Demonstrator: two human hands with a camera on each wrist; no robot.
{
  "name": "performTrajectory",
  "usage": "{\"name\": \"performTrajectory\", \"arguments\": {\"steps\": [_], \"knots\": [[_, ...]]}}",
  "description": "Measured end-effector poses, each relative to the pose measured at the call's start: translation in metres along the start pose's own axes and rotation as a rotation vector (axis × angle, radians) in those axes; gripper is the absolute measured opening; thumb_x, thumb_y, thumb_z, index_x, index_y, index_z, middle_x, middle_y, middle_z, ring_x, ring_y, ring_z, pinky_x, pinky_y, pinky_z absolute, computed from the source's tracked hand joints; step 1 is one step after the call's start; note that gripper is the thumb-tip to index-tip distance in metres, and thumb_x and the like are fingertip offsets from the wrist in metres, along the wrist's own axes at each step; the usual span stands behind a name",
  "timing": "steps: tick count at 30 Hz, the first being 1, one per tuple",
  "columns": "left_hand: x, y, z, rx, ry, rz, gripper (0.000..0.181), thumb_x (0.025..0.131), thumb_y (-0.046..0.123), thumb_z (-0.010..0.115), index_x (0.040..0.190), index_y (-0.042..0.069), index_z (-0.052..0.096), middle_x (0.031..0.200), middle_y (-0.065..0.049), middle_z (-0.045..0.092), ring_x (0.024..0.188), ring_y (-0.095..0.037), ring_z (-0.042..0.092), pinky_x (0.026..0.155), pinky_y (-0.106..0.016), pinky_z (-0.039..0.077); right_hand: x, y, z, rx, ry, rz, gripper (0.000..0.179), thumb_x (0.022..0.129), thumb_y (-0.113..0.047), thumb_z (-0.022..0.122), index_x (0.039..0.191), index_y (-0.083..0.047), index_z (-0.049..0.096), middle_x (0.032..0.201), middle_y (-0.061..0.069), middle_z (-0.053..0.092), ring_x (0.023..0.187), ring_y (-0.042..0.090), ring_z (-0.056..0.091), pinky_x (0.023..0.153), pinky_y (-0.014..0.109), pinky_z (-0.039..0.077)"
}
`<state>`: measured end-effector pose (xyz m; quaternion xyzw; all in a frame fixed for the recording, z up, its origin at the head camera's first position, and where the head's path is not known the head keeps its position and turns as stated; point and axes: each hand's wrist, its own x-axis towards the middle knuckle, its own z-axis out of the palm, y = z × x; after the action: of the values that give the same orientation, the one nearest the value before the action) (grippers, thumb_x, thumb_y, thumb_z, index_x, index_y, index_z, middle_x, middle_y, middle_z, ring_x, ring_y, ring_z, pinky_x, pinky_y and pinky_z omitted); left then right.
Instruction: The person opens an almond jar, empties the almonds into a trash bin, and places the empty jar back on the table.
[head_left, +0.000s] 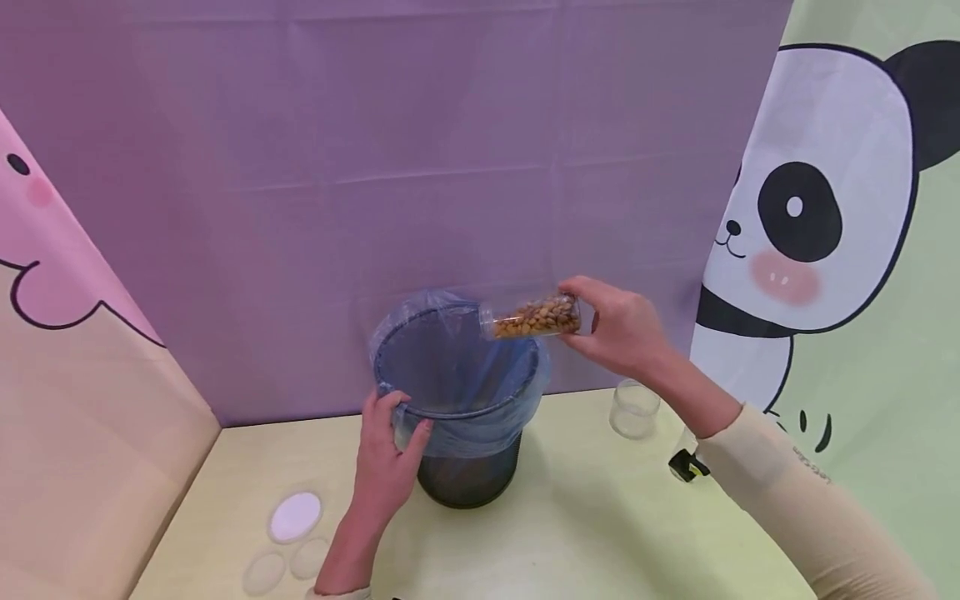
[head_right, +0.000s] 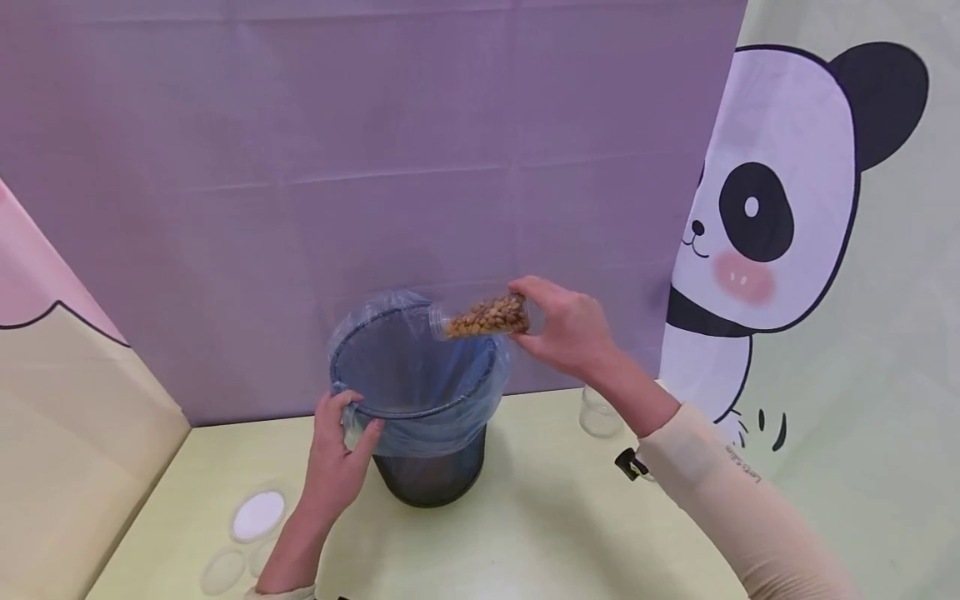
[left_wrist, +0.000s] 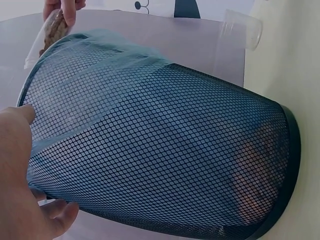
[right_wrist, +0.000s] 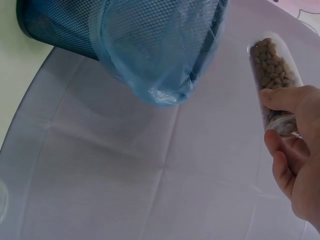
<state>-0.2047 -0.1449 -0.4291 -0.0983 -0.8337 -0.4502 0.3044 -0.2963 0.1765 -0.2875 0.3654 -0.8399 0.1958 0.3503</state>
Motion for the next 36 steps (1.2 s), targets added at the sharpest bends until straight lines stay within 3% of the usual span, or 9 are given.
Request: {"name": "performTrajectory", "arguments": {"steps": [6,13,17,26,36], "knots": [[0.000,-0.002,0.001,0.024,0.015,0.030,0.039,0.091,0.019,0.069,0.123,0.009,0.048,0.140,-0.018,0.036,0.126,-0.032,0.040,0.096,-0.057,0.037,0.002,0.000,0.005,-0.048,-0.017,-0.036,0.060,0.070,-0.023,0.087,0.123,-0.009,0.062,0.124,0.009,0.064,0.080,0.023,0.068,0.058,0.036,0.054],[-0.002,-0.003,0.002,0.048,0.010,0.032,0.039,0.091,0.020,0.069,0.123,0.013,0.047,0.138,-0.019,0.038,0.122,-0.031,0.041,0.093,-0.056,0.039,-0.001,0.000,0.010,-0.051,-0.044,-0.029,0.061,0.070,-0.021,0.088,0.124,-0.010,0.063,0.126,0.011,0.063,0.063,0.022,0.065,0.052,0.036,0.051],[-0.003,-0.004,0.002,0.054,0.012,0.035,0.039,0.092,0.021,0.069,0.123,0.013,0.048,0.138,-0.018,0.038,0.121,-0.030,0.041,0.092,-0.055,0.040,-0.001,0.001,0.012,-0.052,-0.042,-0.031,0.062,0.069,-0.020,0.088,0.124,-0.011,0.063,0.126,0.011,0.063,0.061,0.021,0.064,0.052,0.036,0.051],[-0.003,-0.004,0.001,0.060,0.031,0.053,0.040,0.092,0.021,0.068,0.124,0.012,0.047,0.138,-0.015,0.038,0.121,-0.030,0.041,0.091,-0.056,0.040,0.003,0.002,0.010,-0.041,-0.027,-0.057,0.060,0.069,-0.019,0.088,0.123,-0.010,0.063,0.124,0.010,0.064,0.073,0.023,0.067,0.053,0.036,0.052],[-0.003,-0.004,0.001,0.059,0.024,0.045,0.041,0.092,0.022,0.068,0.125,0.011,0.047,0.141,-0.017,0.036,0.124,-0.031,0.040,0.092,-0.058,0.040,0.006,0.001,0.010,-0.058,-0.059,-0.057,0.062,0.069,-0.019,0.088,0.126,-0.011,0.063,0.127,0.011,0.062,0.072,0.026,0.067,0.051,0.037,0.050]]}}
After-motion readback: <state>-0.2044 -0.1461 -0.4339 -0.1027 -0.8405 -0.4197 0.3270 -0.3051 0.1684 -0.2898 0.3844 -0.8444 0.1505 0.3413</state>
